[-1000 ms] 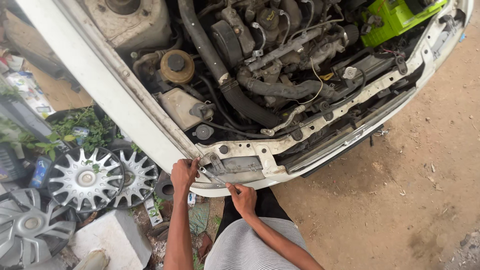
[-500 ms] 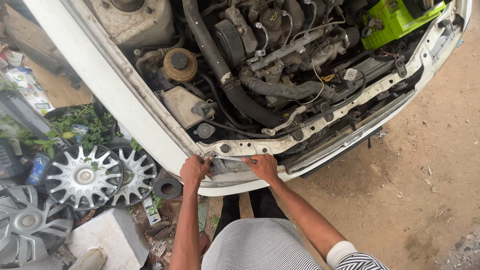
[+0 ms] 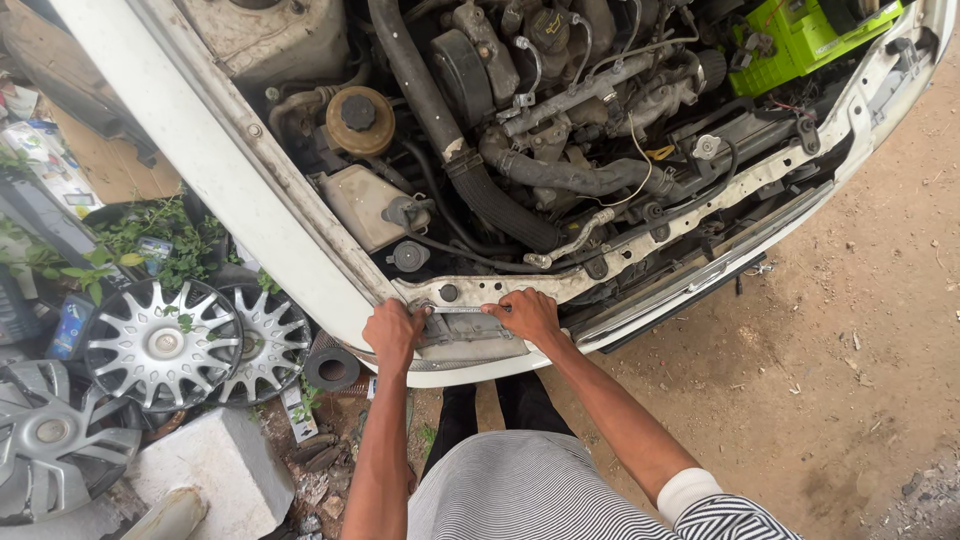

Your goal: The person uses a wrench to loosen and then tighten bolts on the radiator support frame of a car.

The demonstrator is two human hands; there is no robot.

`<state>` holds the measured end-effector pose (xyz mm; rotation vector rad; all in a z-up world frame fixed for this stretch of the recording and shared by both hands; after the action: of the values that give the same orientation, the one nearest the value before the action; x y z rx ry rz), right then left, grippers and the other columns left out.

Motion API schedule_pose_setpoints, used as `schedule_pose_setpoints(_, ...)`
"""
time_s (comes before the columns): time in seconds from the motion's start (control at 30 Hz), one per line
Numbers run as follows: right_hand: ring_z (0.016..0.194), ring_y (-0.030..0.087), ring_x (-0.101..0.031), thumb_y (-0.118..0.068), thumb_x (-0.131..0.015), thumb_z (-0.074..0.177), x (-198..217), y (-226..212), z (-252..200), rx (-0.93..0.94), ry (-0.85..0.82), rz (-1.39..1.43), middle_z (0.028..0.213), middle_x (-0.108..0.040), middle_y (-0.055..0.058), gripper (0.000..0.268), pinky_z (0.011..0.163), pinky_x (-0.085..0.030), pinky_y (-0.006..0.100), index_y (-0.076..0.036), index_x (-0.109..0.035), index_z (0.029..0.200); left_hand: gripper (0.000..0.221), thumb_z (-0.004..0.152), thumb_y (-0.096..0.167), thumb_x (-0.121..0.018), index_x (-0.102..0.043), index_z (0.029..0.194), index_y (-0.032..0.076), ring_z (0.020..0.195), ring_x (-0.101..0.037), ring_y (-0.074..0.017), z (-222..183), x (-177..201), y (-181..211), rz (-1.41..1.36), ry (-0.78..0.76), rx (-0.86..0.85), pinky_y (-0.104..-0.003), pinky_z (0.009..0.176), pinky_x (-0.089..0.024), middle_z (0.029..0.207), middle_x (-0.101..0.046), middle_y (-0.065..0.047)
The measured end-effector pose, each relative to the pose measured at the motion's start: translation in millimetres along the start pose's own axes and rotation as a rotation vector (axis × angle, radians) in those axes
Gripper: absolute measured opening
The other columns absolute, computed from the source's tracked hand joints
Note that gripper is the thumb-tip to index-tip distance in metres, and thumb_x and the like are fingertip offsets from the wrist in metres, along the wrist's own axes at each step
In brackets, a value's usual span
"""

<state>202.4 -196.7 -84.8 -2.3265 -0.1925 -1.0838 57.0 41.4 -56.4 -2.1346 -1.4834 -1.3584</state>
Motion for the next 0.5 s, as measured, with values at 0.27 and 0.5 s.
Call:
schedule_pose_setpoints(0.27,0.051,0.025,-0.060,-0.076,-0.056,0.089,-64,33,-31,-0.074,0.200,0.014,0.055,-0.064,0.012,0.070,0.054,-0.048,0.042,-0.011,-0.082,0.094,0.051,0.078,0.050,-0.084,-0.074,0.084,0.001,0.087,-0.072,-0.0435,1,-13,1,0.072,0.067,-0.043,-0.052,0.072,-0.056,0.093,-0.073,-0.023)
schedule_pose_setpoints(0.5,0.064,0.037,-0.063,-0.077,-0.044,0.098,-151,5,-79,-0.260,0.269,0.477,0.068,-0.066,0.019,0.078,0.059,-0.048,0.048,-0.006,-0.072,0.080,0.048,0.074,0.049,-0.089,-0.076,0.080,0.003,0.081,-0.074,-0.0393,17,0,18,0.189,0.032,-0.124,-0.050,0.068,-0.057,0.085,-0.075,-0.019)
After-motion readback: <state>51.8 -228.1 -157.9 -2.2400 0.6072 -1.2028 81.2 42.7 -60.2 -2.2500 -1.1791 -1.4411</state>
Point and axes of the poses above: each hand's wrist, its own z-axis towards the middle knuckle, its own x-axis out of the back of the hand, y = z × x, the point moved 9 cm from there along z, towards the middle knuckle
